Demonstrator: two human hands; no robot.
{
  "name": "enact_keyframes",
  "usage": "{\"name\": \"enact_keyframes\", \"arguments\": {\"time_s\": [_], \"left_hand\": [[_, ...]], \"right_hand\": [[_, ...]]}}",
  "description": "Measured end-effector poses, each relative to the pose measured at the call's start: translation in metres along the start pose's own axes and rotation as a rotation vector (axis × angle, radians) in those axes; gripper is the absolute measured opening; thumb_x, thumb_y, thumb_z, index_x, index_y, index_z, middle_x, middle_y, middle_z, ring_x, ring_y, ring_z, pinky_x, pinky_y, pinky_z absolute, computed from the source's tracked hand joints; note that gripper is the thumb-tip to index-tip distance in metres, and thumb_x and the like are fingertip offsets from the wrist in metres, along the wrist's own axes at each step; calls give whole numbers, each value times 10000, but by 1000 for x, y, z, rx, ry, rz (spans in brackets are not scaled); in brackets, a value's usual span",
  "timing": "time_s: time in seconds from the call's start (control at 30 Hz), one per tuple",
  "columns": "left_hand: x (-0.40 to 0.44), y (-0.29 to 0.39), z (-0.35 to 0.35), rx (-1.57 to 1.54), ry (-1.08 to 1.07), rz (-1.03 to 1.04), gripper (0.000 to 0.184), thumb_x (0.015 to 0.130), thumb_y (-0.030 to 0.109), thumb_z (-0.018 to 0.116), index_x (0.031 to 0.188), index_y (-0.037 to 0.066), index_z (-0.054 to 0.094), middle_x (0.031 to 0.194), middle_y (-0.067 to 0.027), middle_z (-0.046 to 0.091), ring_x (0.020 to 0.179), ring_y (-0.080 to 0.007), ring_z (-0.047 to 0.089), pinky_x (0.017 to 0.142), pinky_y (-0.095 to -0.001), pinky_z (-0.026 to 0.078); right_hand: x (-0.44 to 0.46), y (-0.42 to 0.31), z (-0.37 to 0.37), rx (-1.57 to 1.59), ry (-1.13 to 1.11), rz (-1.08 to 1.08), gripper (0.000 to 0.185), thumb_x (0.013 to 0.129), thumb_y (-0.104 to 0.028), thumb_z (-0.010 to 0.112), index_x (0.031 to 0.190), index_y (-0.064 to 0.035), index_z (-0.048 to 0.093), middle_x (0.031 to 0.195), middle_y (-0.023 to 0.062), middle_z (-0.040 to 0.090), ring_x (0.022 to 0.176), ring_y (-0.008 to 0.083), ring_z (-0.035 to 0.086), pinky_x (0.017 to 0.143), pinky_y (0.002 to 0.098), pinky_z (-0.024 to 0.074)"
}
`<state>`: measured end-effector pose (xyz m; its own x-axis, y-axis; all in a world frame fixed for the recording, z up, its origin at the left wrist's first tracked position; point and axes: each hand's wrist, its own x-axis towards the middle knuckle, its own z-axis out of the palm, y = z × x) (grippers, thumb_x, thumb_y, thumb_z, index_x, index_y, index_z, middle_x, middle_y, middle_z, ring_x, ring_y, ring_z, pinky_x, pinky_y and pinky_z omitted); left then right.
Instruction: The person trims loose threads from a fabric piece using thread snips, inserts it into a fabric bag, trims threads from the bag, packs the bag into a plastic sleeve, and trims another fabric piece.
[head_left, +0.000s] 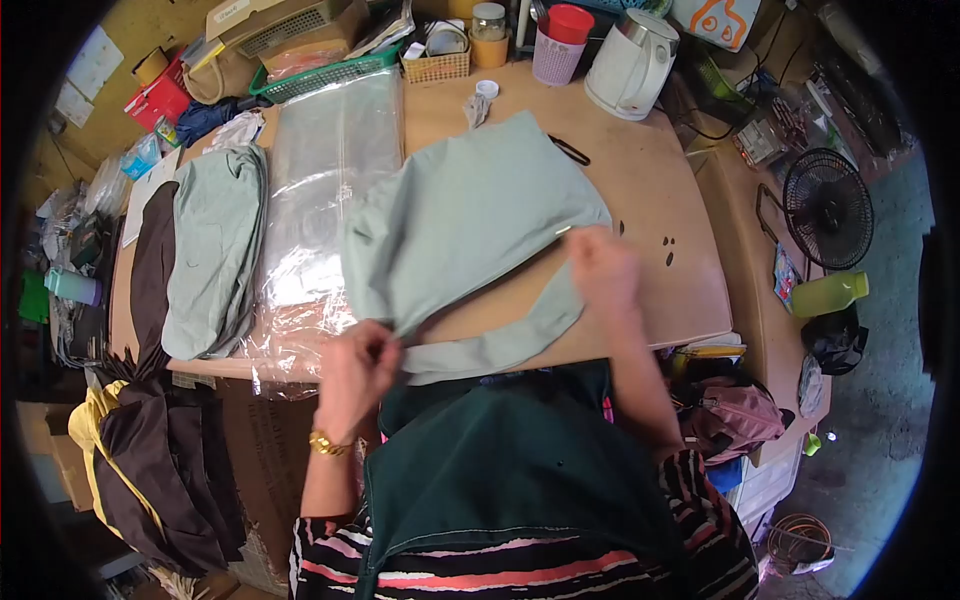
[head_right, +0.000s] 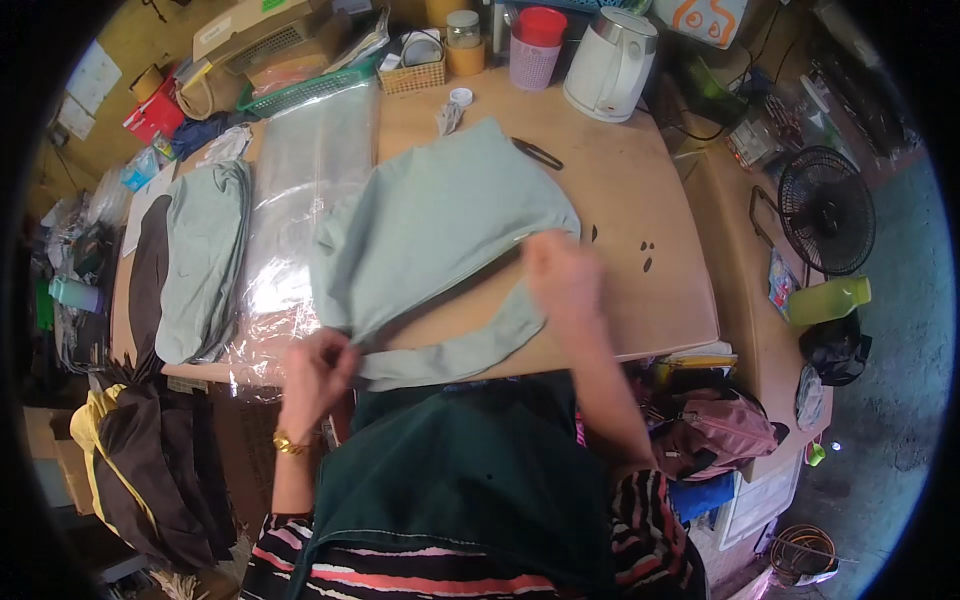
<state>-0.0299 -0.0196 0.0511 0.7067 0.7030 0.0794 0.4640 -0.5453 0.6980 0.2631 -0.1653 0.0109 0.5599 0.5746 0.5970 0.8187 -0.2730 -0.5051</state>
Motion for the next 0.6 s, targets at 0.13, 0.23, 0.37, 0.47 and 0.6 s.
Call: {"name": "enact_keyframes", "arguments": {"time_s": [0.13, 0.23, 0.37, 0.47, 0.6], "left_hand": [[3, -15, -30, 221, 191, -9, 70, 769, 47, 674, 806, 17, 622, 693, -134, 630, 630, -293, 627, 593, -376, 484], [16, -23, -37, 486, 369, 140, 91, 763, 32, 680, 828, 29, 617, 754, -129, 610, 710, -309, 609, 639, -383, 470], [16, 5, 6, 28, -9, 284, 108, 776, 60, 687, 860, 39, 623, 831, -140, 605, 745, -307, 604, 663, -380, 474], [12, 22, 43, -107, -168, 365, 171, 773, 69, 698, 927, 30, 633, 872, -134, 613, 758, -300, 608, 706, -377, 490], [13, 31, 72, -324, -249, 377, 292, 742, 102, 744, 1002, 22, 640, 920, -108, 614, 789, -286, 612, 731, -368, 499]], "right_hand": [[13, 18, -28, 120, -222, 271, 97, 854, -96, 644, 824, -5, 626, 690, 110, 629, 592, 167, 590, 556, 298, 468], [23, 58, -12, 264, -338, 352, 154, 877, -125, 644, 895, 28, 648, 690, 104, 642, 629, 123, 590, 594, 269, 478], [85, 97, 42, -228, 90, 40, 271, 852, -251, 655, 978, -11, 667, 823, 171, 659, 841, 306, 635, 763, 388, 498], [102, 124, 86, -446, 19, -94, 272, 873, -258, 623, 1010, -26, 661, 890, 178, 649, 933, 342, 600, 829, 419, 475], [127, 163, 98, -532, -298, -218, 267, 946, -236, 529, 1120, -44, 596, 899, 117, 646, 859, 272, 603, 747, 371, 483]]}}
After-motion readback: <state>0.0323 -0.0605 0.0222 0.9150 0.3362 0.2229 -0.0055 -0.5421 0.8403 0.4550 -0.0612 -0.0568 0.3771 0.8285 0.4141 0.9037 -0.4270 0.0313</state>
